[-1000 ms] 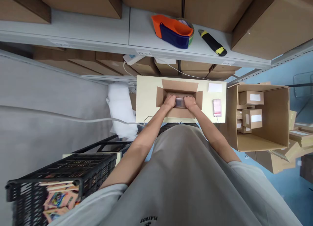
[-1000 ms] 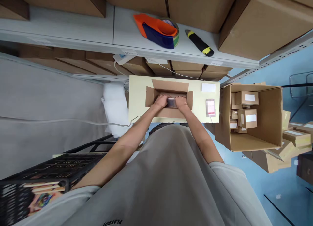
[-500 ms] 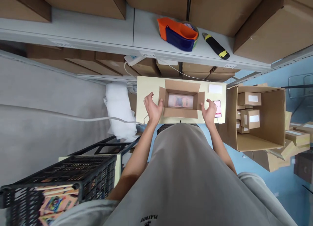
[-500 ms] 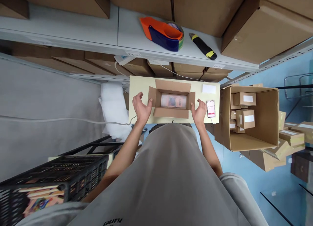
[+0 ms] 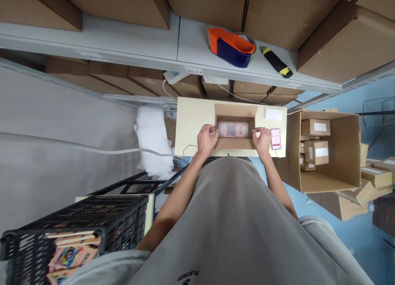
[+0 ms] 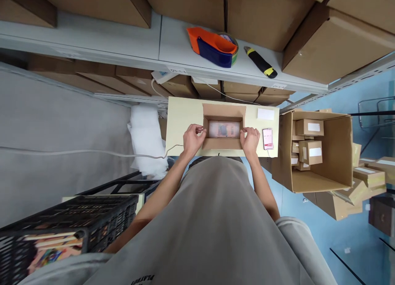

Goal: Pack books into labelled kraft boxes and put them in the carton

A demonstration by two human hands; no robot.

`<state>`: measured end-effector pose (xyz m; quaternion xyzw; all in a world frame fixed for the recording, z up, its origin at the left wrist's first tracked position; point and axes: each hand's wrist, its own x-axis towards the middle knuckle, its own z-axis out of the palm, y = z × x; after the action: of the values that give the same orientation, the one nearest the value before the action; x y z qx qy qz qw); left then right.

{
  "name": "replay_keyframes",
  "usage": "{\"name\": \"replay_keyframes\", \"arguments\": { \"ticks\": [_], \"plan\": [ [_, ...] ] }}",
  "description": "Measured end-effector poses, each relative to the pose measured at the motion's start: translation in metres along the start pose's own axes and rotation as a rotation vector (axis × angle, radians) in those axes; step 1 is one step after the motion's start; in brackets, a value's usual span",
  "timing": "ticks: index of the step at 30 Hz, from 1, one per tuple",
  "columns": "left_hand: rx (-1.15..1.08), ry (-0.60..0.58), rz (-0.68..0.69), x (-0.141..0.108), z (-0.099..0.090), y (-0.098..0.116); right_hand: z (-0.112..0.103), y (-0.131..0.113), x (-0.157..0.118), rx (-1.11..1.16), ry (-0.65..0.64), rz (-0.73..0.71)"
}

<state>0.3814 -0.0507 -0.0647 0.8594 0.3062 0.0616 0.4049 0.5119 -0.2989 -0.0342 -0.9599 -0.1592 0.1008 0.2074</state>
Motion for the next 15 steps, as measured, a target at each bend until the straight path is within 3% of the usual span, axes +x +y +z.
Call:
{"name": "replay_keyframes", "arguments": {
  "ticks": [5,8,11,15],
  "plan": [
    [0.002,-0.242,0.227,-0.018,0.008,-0.006,0.009,0.006,-0.019,0.003,-0.239,-0.176],
    [0.031,-0.364,0.293,-0.028,0.008,-0.014,0.010,0.019,-0.030,-0.068,-0.389,-0.236],
    [0.046,-0.407,0.317,-0.032,0.009,-0.022,0.009,0.031,-0.031,-0.096,-0.449,-0.259],
    [-0.009,-0.365,0.264,-0.023,0.014,-0.029,0.009,0.035,-0.014,-0.030,-0.410,-0.266]
  ]
}}
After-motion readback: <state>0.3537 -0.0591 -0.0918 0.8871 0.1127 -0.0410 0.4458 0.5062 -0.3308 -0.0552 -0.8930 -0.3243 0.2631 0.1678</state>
